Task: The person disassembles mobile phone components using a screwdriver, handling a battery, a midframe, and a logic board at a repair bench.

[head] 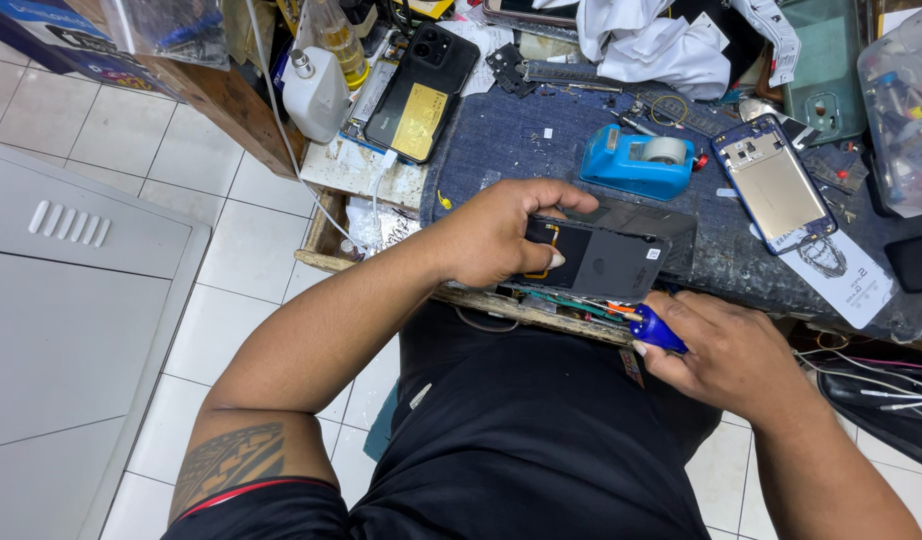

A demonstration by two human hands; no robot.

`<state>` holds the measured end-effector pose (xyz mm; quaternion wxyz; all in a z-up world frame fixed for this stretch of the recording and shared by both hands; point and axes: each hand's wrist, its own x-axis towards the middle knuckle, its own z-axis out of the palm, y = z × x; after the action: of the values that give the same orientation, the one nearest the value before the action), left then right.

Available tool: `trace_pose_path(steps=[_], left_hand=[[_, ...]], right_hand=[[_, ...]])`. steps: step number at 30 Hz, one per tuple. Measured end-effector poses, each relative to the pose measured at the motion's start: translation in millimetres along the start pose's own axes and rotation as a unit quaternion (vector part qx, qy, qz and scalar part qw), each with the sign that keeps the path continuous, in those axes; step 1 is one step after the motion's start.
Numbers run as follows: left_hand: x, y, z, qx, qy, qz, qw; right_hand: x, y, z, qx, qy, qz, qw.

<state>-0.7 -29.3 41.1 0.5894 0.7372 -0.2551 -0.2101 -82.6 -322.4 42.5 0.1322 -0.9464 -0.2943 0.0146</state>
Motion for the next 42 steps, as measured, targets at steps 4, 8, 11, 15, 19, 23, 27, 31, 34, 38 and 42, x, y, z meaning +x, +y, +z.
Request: trace_pose_path(steps=[4, 8, 11, 15, 19, 23, 27, 31, 34, 38, 42], left_hand=[[-6.3, -16.7, -13.9, 0.027, 0.089, 0.037, 0.995], [5.6, -38.6, -29.0, -0.110, 0.245, 0.042, 0.962], [40.5, -52.2, -23.4, -0.059, 0.277, 0.073, 0.956], [112.1, -53.0, -2.6, -0.075, 0.256, 0.108, 0.958], [148.9, -48.5, 13.4, -0.100, 0.227, 0.103, 0.963], [161.9, -49.1, 19.4, -0.086, 0.214, 0.091, 0.969], [167.1, -47.3, 24.1, -0.073, 0.216, 0.076, 0.971], [160.3, -42.8, 23.7, -0.029, 0.221, 0.101, 0.970], [152.1, -37.2, 25.2, 0.010, 0.235, 0.107, 0.966], [143.6, -27.2, 28.2, 0.062, 0.240, 0.104, 0.963], [141.6, -21.1, 28.7, 0.074, 0.243, 0.105, 0.962]], right_hand=[[-3.6, 2.9, 6.5, 0.018, 0.040, -0.006, 0.999], [-13.7, 13.6, 18.1, 0.104, 0.104, 0.057, 0.987], [-21.5, 23.8, 24.0, 0.113, 0.156, 0.139, 0.972], [-21.9, 33.4, 14.6, 0.129, 0.175, 0.243, 0.945], [-16.4, 40.4, 8.2, 0.114, 0.188, 0.256, 0.941], [-9.0, 45.8, 9.0, 0.124, 0.179, 0.266, 0.939], [-0.8, 49.4, 7.2, 0.108, 0.169, 0.267, 0.943], [3.6, 53.9, 5.9, 0.108, 0.165, 0.281, 0.939], [5.8, 57.5, 6.0, 0.109, 0.165, 0.292, 0.936], [7.4, 59.0, 6.4, 0.105, 0.162, 0.287, 0.938], [9.0, 58.0, 6.8, 0.090, 0.152, 0.288, 0.941]])
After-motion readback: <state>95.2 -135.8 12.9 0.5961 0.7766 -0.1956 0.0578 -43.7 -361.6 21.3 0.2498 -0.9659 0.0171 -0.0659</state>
